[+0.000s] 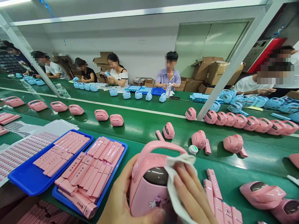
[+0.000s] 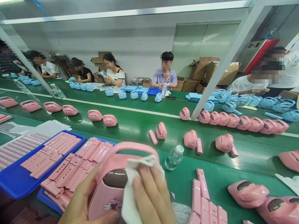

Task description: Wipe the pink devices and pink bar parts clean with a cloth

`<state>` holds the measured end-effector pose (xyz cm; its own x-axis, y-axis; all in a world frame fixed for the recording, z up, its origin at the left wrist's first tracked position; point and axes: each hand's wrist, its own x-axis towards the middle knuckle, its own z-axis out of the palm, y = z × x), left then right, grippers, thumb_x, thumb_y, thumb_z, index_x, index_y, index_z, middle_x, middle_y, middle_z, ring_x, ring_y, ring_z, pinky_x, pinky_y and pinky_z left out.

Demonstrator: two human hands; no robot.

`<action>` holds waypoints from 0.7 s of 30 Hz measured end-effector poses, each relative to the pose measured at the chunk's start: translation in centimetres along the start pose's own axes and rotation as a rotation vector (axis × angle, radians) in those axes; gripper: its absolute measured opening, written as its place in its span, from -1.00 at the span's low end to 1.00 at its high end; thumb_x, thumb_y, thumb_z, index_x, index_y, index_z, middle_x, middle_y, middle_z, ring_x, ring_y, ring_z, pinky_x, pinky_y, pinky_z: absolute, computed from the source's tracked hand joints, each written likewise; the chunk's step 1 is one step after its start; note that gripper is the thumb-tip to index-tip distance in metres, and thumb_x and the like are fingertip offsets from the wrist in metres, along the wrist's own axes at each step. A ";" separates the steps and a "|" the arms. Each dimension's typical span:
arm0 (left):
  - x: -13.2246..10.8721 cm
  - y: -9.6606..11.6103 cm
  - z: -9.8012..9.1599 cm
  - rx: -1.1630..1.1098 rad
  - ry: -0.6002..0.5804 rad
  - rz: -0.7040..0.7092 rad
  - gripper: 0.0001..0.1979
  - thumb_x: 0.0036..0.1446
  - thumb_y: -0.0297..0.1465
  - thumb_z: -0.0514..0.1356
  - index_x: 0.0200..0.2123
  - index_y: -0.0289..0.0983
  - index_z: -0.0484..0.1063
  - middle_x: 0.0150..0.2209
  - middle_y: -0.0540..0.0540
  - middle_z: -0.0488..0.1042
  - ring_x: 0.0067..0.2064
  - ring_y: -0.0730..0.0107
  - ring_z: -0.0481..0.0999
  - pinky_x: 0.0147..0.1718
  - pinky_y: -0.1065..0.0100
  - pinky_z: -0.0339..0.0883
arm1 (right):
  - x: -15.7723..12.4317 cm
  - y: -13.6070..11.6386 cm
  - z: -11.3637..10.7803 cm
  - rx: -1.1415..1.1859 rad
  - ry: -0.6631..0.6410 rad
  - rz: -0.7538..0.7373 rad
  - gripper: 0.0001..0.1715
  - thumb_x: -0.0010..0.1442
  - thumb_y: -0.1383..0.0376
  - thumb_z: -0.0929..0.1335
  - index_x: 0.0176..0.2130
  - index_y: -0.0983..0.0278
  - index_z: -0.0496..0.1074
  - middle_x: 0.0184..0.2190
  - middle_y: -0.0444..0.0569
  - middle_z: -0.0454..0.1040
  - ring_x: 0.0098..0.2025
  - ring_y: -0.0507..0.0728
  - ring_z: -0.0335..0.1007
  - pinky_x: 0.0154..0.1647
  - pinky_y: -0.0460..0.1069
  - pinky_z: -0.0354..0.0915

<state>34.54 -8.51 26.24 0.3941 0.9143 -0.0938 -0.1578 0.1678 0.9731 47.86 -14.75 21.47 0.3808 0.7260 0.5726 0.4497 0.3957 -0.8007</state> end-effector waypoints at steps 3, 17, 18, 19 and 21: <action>0.3 0.1 0.1 0.080 0.011 0.035 -0.31 -0.44 -0.48 0.44 -0.09 -0.16 0.43 -0.01 -0.08 0.52 0.04 -0.07 0.44 0.01 0.23 0.33 | 1.2 -0.6 0.5 -0.266 -0.053 -0.298 -0.53 0.25 0.33 0.26 0.14 0.05 0.29 0.03 -0.09 0.45 0.14 0.27 0.28 0.20 0.18 0.20; 0.6 0.9 0.2 0.136 0.064 0.025 -0.28 -0.37 -0.34 0.42 -0.02 -0.22 0.37 -0.04 -0.13 0.53 0.01 -0.02 0.46 -0.05 0.27 0.37 | 3.9 0.9 -0.1 -0.402 -0.181 -0.688 -0.44 0.23 0.34 0.24 0.21 0.32 0.18 0.08 0.09 0.40 0.17 0.24 0.25 0.15 0.13 0.25; 0.5 0.8 0.1 0.100 0.048 0.028 -0.26 -0.36 -0.32 0.41 0.01 -0.22 0.34 -0.05 -0.13 0.54 -0.02 -0.02 0.49 -0.09 0.26 0.40 | 3.6 0.9 -0.1 -0.377 -0.147 -0.652 -0.45 0.22 0.34 0.25 0.20 0.30 0.20 0.08 0.08 0.40 0.15 0.25 0.28 0.12 0.14 0.28; 0.5 0.8 -0.1 0.052 0.022 0.041 -0.27 -0.33 -0.31 0.40 0.02 -0.22 0.33 -0.07 -0.14 0.54 -0.05 -0.02 0.51 -0.12 0.25 0.42 | 3.1 1.0 0.0 -0.343 -0.089 -0.597 -0.48 0.22 0.34 0.26 0.18 0.25 0.24 0.09 0.05 0.40 0.14 0.25 0.29 0.12 0.15 0.29; 0.2 0.7 -0.4 -0.057 -0.042 0.070 -0.29 -0.27 -0.27 0.38 0.03 -0.20 0.32 -0.07 -0.14 0.54 -0.06 -0.03 0.52 -0.15 0.22 0.44 | 1.9 1.3 -0.2 -0.226 0.061 -0.396 -0.55 0.21 0.34 0.29 0.09 0.08 0.34 0.11 -0.11 0.38 0.16 0.26 0.27 0.18 0.20 0.21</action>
<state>34.14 -8.09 26.86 0.4174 0.9086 -0.0156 -0.2371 0.1254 0.9634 49.33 -12.95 21.58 0.1874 0.5064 0.8417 0.7323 0.4991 -0.4633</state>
